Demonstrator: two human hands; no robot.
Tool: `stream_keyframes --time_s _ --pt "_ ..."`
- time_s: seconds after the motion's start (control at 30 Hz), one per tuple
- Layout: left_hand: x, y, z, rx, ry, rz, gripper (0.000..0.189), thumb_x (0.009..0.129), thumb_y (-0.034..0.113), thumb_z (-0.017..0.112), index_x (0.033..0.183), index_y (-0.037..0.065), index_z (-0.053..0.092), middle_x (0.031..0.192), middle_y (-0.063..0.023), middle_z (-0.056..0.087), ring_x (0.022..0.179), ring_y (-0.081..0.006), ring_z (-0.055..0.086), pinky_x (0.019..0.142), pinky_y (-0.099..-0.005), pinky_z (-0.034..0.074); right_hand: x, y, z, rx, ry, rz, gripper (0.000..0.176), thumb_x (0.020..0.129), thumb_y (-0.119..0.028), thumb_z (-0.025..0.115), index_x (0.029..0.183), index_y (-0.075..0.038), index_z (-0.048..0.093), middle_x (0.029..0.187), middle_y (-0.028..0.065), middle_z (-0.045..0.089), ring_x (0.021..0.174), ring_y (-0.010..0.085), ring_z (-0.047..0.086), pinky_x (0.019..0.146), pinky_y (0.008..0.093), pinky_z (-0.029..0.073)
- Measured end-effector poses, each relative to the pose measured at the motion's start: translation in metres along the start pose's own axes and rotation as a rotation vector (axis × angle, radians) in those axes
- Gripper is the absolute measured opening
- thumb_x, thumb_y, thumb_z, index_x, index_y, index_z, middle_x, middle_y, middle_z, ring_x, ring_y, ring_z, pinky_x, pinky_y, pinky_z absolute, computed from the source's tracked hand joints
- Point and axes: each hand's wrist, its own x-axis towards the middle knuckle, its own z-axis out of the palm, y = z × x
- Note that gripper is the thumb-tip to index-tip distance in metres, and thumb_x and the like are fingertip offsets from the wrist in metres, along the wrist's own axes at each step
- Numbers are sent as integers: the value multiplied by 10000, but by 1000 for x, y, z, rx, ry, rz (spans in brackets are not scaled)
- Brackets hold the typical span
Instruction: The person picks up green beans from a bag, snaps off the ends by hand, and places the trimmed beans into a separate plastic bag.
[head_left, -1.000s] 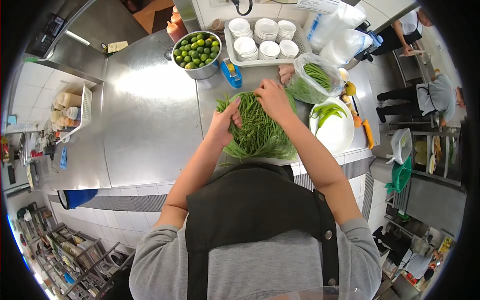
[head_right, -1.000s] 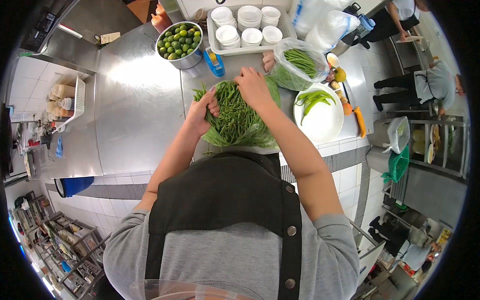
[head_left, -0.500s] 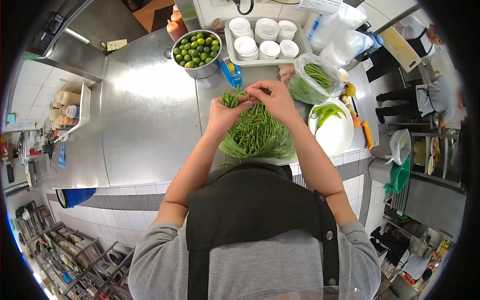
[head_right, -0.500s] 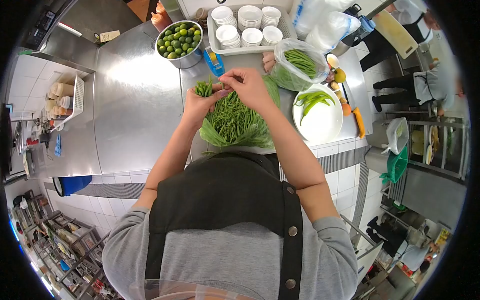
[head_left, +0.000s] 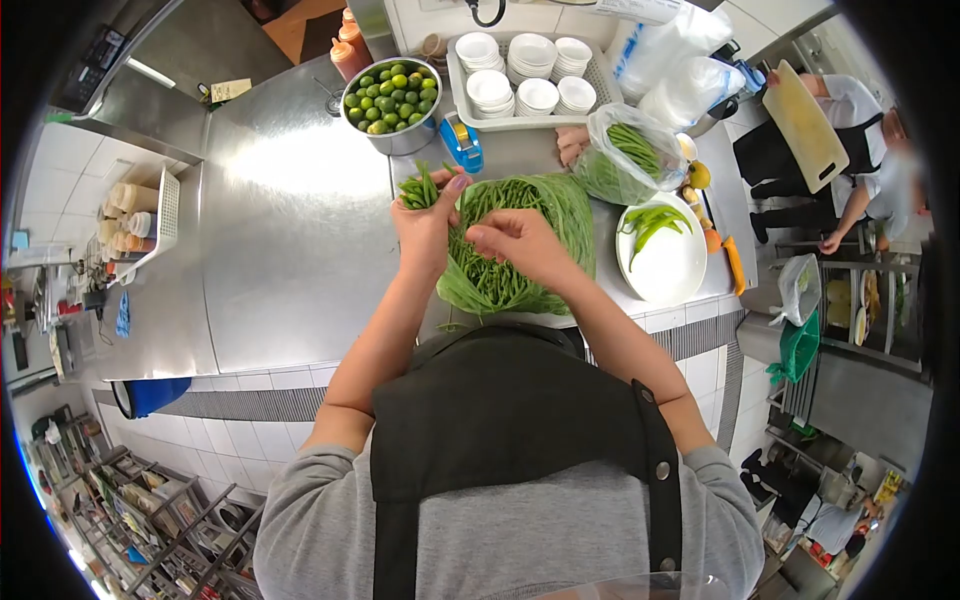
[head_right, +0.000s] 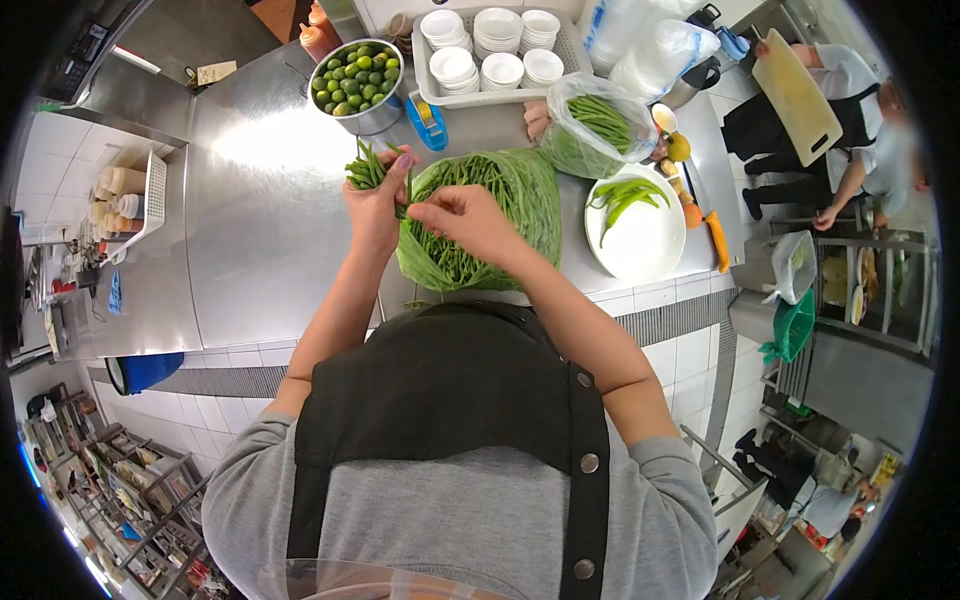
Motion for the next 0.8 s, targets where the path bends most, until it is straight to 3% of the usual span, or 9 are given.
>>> stream_keyframes --time_s 0.13,0.23,0.33,0.43,0.53,0.63,0.73,0.8 --pt "-4 3 4 28 32 46 209 889 84 779 1042 -45 722 891 -67 741 586 -51 516 522 -210 395 4 8 24 193 105 79 208 971 -215 704 905 -18 703 765 3 670 705 54 585 621 226 452" --pt "-1 -8 1 -26 124 132 196 896 87 776 1032 -39 712 920 -77 737 575 -50 499 517 -209 387 5 17 35 105 266 -105 139 921 -128 735 885 -1 691 746 31 654 657 119 591 605 279 462" --pt "4 -13 -6 -66 228 65 192 906 90 769 1038 -31 699 966 -92 732 559 -50 481 511 -208 380 -7 1 30 -498 383 -804 74 861 -27 728 918 -18 683 838 87 648 748 246 625 656 341 496" --pt "15 -20 -22 -112 238 4 192 914 94 760 1046 -27 690 960 -89 725 574 -56 483 515 -218 385 -20 -4 29 -506 192 -817 139 811 6 728 924 -29 655 863 113 599 839 331 606 711 389 506" --pt "14 -21 -26 -160 161 -19 183 919 106 756 1037 -19 691 927 -81 714 601 -63 496 528 -226 393 -16 27 5 -719 75 -504 170 791 -32 764 914 -45 647 897 96 575 895 317 598 786 409 497" --pt "10 -14 -27 -333 75 -283 181 910 65 724 1060 -9 652 947 -114 692 694 -152 620 595 -256 507 -19 41 -21 -1008 97 -234 229 755 -85 807 936 -48 671 968 98 558 960 313 564 861 439 463" --pt "5 -17 -25 -463 -15 -456 191 919 43 671 1088 17 585 989 -143 666 756 -216 647 662 -269 577 0 46 -45 -1084 405 -317 208 773 -146 798 924 -85 668 1048 82 540 1028 294 552 887 461 451" --pt "-1 -19 -15 -403 -34 -471 191 918 33 670 1081 22 572 997 -149 670 767 -222 652 669 -274 590 6 45 -62 -1177 427 -383 205 777 -149 795 932 -94 672 1036 76 538 1020 288 551 879 458 451"
